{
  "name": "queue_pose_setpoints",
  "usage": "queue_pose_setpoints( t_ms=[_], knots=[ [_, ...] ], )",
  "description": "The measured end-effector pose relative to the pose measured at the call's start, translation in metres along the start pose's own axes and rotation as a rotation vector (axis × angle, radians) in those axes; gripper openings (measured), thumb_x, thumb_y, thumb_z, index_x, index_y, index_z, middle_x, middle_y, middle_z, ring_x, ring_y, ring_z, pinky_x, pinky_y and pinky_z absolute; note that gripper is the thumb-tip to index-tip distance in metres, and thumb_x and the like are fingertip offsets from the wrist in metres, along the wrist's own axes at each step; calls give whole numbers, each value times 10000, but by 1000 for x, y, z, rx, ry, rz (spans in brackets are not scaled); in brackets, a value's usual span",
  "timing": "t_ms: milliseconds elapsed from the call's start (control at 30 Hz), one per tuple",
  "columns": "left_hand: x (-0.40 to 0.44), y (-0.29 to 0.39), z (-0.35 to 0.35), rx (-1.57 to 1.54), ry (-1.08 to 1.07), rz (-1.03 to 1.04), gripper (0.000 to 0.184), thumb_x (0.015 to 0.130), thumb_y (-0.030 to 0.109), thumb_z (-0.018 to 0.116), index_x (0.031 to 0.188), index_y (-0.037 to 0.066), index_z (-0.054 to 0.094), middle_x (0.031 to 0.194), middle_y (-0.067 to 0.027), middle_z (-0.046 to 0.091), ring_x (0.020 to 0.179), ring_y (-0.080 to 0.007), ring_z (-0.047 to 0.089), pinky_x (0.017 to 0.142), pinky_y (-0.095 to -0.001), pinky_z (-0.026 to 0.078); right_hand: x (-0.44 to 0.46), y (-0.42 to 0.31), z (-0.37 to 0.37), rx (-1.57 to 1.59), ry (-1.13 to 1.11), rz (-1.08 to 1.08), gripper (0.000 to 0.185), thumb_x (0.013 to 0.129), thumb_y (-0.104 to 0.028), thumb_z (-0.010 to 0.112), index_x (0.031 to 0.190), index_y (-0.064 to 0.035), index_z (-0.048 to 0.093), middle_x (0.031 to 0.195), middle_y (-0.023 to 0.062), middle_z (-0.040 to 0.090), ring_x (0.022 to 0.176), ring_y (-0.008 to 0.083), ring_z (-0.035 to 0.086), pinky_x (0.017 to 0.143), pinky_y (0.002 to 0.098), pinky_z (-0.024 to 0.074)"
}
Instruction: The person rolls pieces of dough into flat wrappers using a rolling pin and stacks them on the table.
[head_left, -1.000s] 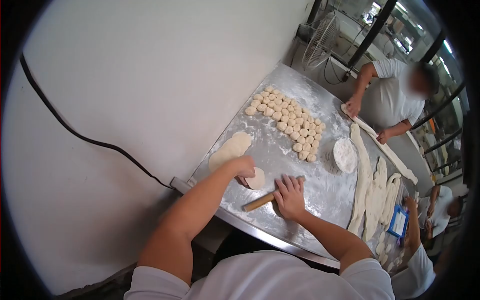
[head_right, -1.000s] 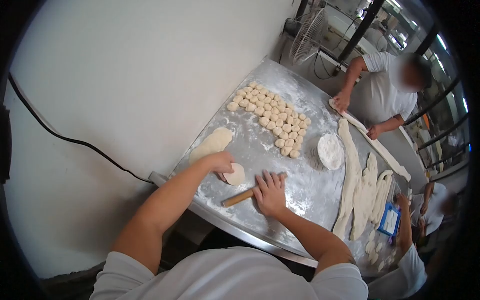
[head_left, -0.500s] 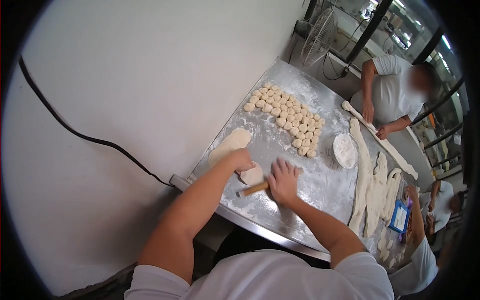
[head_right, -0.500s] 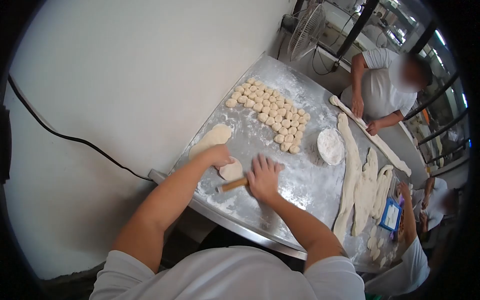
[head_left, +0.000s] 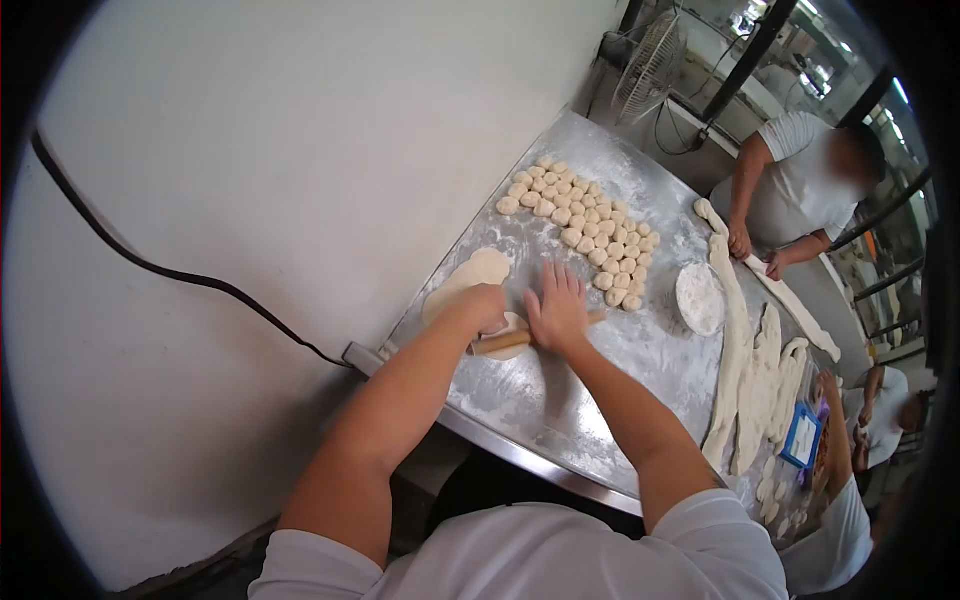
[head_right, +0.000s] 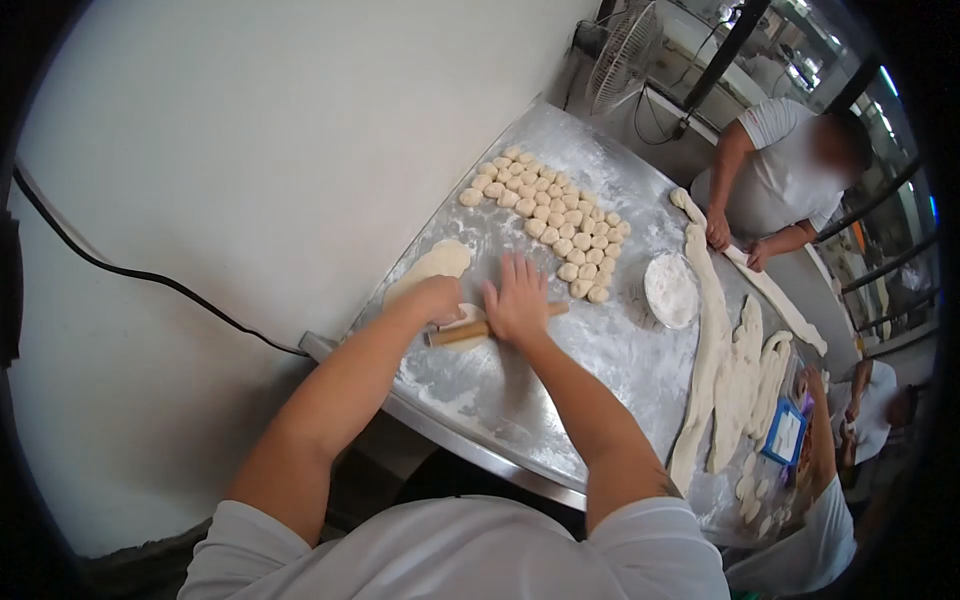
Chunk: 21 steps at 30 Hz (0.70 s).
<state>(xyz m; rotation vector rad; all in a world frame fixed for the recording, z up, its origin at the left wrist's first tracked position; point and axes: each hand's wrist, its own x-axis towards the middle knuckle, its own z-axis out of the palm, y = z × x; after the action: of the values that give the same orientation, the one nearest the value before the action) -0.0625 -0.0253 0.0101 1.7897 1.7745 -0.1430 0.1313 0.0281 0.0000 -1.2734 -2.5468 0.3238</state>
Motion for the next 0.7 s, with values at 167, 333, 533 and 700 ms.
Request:
queue_pose_setpoints(
  t_ms=[167,333,533,700],
  knots=[
    [-26,33,-22,-593,-158,114,306,930,258,785,1006,-37,821,1064,-237,809,929,-282,802,811,-427,656,-145,45,-45,-102,-112,-171,575,1061,-421,595,1540,-104,574,1615,235,479,1501,483,400,1278,677,219],
    [-14,39,5,-543,-378,91,326,1024,250,683,951,-45,804,922,-184,817,774,-217,794,695,-367,680,-186,70,-66,-26,-154,-165,584,1056,-398,620,1559,-109,561,1640,259,430,1548,534,329,1289,685,193],
    [-1,31,16,-294,-411,42,252,931,223,788,1033,-5,820,839,-132,805,704,-233,774,625,-397,619,-115,39,-45,-135,-249,-74,703,1077,-510,540,1658,-123,456,1741,263,316,1610,509,262,1303,674,180],
    [-10,27,10,-123,-95,77,246,856,187,780,1053,56,845,910,-185,812,831,-349,785,748,-478,611,-4,7,-8,-166,-110,-4,813,1084,-535,502,1691,-23,327,1746,245,324,1628,454,263,1320,638,168]
  ],
)
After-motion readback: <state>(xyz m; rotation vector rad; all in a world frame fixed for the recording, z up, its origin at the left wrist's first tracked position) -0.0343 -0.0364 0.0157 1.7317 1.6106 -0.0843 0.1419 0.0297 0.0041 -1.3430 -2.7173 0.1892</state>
